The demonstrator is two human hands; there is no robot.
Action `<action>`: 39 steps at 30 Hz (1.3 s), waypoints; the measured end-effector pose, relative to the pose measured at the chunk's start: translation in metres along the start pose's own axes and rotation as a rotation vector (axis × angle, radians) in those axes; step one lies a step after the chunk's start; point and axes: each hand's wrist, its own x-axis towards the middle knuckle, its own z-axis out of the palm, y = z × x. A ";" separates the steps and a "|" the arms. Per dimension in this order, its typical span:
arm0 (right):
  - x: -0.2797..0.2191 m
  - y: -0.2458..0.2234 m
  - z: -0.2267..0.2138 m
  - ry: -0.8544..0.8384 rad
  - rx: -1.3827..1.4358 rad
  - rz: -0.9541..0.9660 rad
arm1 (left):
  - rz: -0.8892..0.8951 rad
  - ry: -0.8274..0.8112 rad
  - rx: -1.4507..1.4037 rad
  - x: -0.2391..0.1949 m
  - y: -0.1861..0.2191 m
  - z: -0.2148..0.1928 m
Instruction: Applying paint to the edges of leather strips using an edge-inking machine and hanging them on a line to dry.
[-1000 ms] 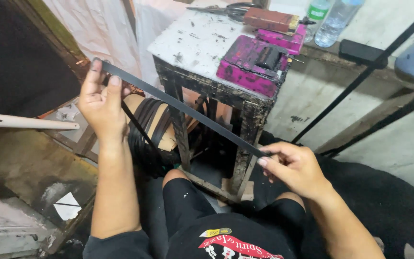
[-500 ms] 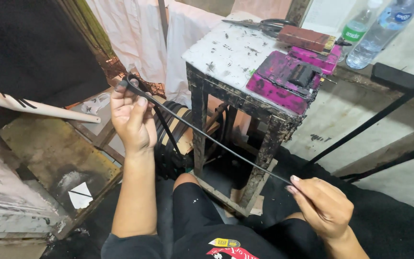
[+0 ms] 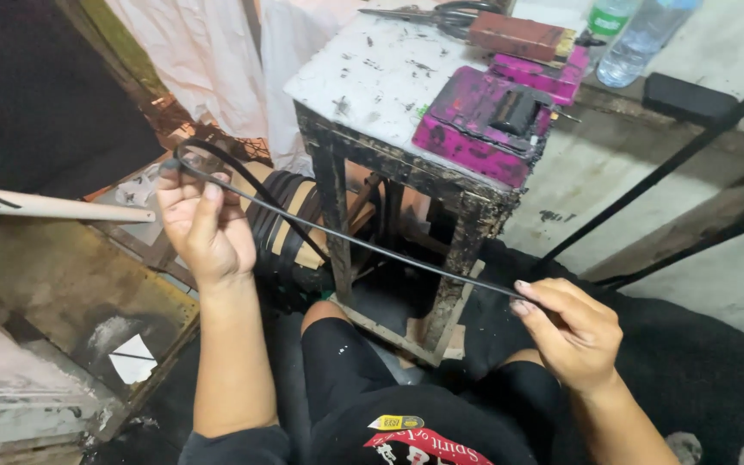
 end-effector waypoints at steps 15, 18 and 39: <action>0.010 0.013 0.000 0.060 0.191 0.105 | -0.017 -0.059 0.008 0.005 -0.011 -0.015; 0.009 0.016 -0.003 0.061 0.222 0.131 | -0.016 -0.051 0.035 0.004 -0.012 -0.014; -0.003 0.034 -0.008 0.433 0.727 0.451 | 0.167 -0.074 0.646 -0.005 -0.025 -0.035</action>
